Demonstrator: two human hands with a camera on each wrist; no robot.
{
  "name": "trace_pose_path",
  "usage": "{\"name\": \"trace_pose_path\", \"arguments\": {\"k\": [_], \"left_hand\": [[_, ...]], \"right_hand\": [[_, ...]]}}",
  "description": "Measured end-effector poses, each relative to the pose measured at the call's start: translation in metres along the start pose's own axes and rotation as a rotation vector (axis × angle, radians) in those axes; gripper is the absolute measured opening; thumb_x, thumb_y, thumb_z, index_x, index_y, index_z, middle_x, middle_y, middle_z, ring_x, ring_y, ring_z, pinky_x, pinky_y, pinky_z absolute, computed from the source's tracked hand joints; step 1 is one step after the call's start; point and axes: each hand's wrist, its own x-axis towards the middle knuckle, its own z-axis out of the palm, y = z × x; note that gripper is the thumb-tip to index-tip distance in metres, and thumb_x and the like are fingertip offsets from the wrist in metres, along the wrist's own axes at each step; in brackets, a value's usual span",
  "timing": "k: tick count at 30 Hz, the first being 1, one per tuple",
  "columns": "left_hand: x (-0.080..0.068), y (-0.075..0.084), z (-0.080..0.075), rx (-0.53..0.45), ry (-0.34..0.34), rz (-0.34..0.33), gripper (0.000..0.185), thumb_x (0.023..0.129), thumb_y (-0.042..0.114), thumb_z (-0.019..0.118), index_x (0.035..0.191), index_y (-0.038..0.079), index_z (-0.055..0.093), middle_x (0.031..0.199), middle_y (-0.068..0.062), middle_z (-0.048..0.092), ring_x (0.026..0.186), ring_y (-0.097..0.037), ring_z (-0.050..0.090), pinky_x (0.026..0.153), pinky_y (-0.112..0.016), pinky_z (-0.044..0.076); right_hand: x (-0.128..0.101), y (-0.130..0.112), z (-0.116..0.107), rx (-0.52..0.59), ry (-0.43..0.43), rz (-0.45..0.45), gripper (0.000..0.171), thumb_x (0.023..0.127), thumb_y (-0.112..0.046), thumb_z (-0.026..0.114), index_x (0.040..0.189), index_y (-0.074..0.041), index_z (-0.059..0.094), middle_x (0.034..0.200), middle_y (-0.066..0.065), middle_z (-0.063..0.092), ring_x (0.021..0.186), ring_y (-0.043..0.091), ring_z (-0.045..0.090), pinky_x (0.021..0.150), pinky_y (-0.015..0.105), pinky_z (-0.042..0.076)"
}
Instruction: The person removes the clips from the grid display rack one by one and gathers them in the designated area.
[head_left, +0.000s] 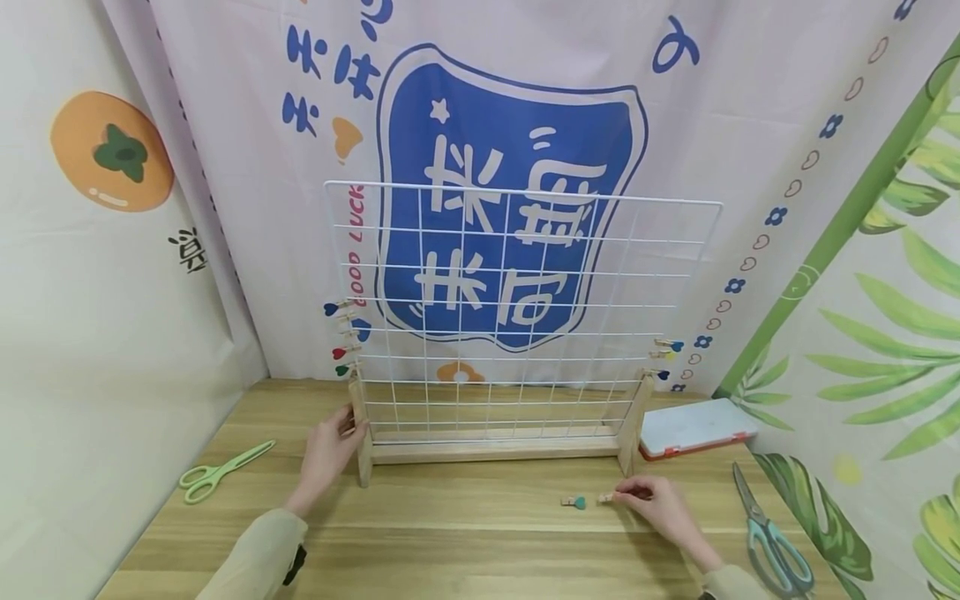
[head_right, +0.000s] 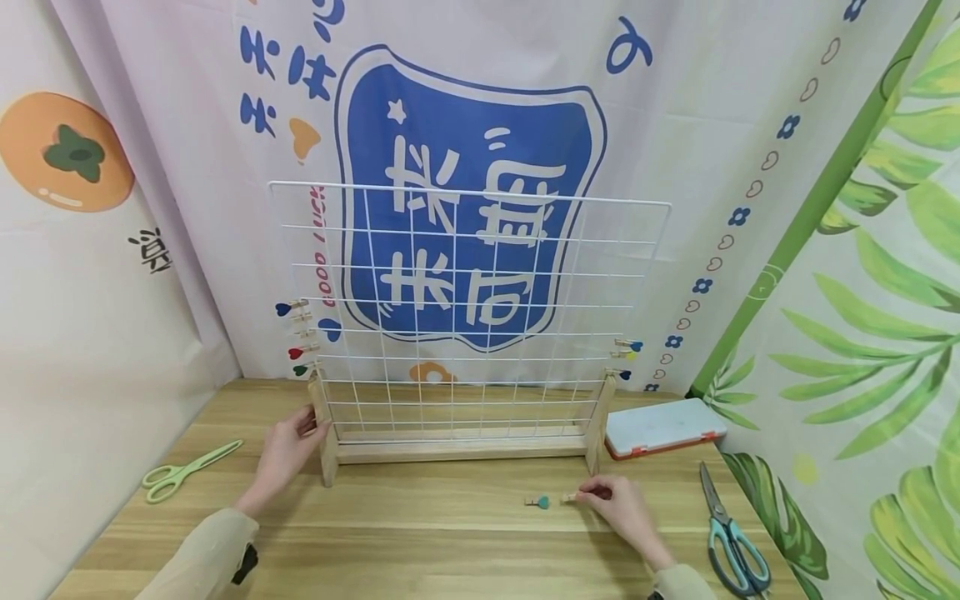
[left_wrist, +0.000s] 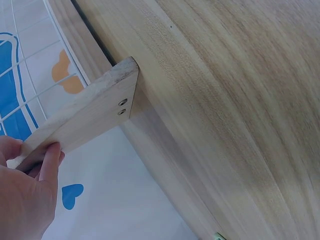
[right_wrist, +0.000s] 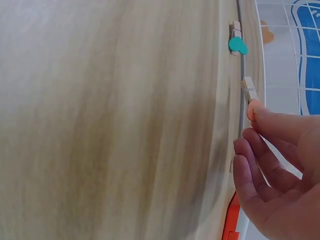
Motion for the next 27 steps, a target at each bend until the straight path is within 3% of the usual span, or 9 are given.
{"name": "trace_pose_path", "arguments": {"k": [5,10,22,27], "left_hand": [[0.001,0.001,-0.001,-0.002,-0.035,-0.052,0.037,0.09,0.006,0.059,0.123,-0.011,0.053,0.116,-0.032,0.06,0.103,-0.042,0.063,0.082,-0.042,0.057],[0.001,0.002,-0.002,0.004,-0.029,-0.052,0.036,0.09,0.006,0.059,0.122,-0.01,0.054,0.116,-0.032,0.061,0.103,-0.041,0.064,0.082,-0.042,0.058],[0.002,0.001,-0.001,-0.009,-0.036,-0.06,0.036,0.09,0.006,0.059,0.122,-0.01,0.054,0.117,-0.032,0.06,0.104,-0.041,0.063,0.083,-0.041,0.057],[0.002,0.001,-0.002,-0.019,-0.041,-0.059,0.037,0.091,0.006,0.058,0.123,-0.01,0.053,0.118,-0.032,0.06,0.105,-0.041,0.063,0.084,-0.041,0.057]], "right_hand": [[0.001,-0.001,0.001,-0.024,-0.038,-0.019,0.009,0.078,-0.021,0.075,0.082,-0.014,0.073,0.08,-0.001,0.073,0.068,-0.003,0.062,0.06,0.013,0.051],[0.001,-0.002,0.002,-0.046,-0.083,0.004,0.008,0.077,-0.022,0.075,0.081,-0.016,0.073,0.079,-0.003,0.073,0.066,-0.005,0.058,0.059,0.012,0.048],[0.004,0.0,0.001,-0.049,-0.1,-0.001,0.01,0.075,-0.02,0.077,0.081,-0.013,0.073,0.078,-0.001,0.072,0.063,-0.006,0.054,0.056,0.012,0.047],[0.013,-0.007,-0.014,-0.051,-0.002,-0.109,0.013,0.073,-0.008,0.076,0.084,-0.002,0.072,0.076,0.008,0.071,0.061,-0.005,0.055,0.053,0.013,0.05]]}}
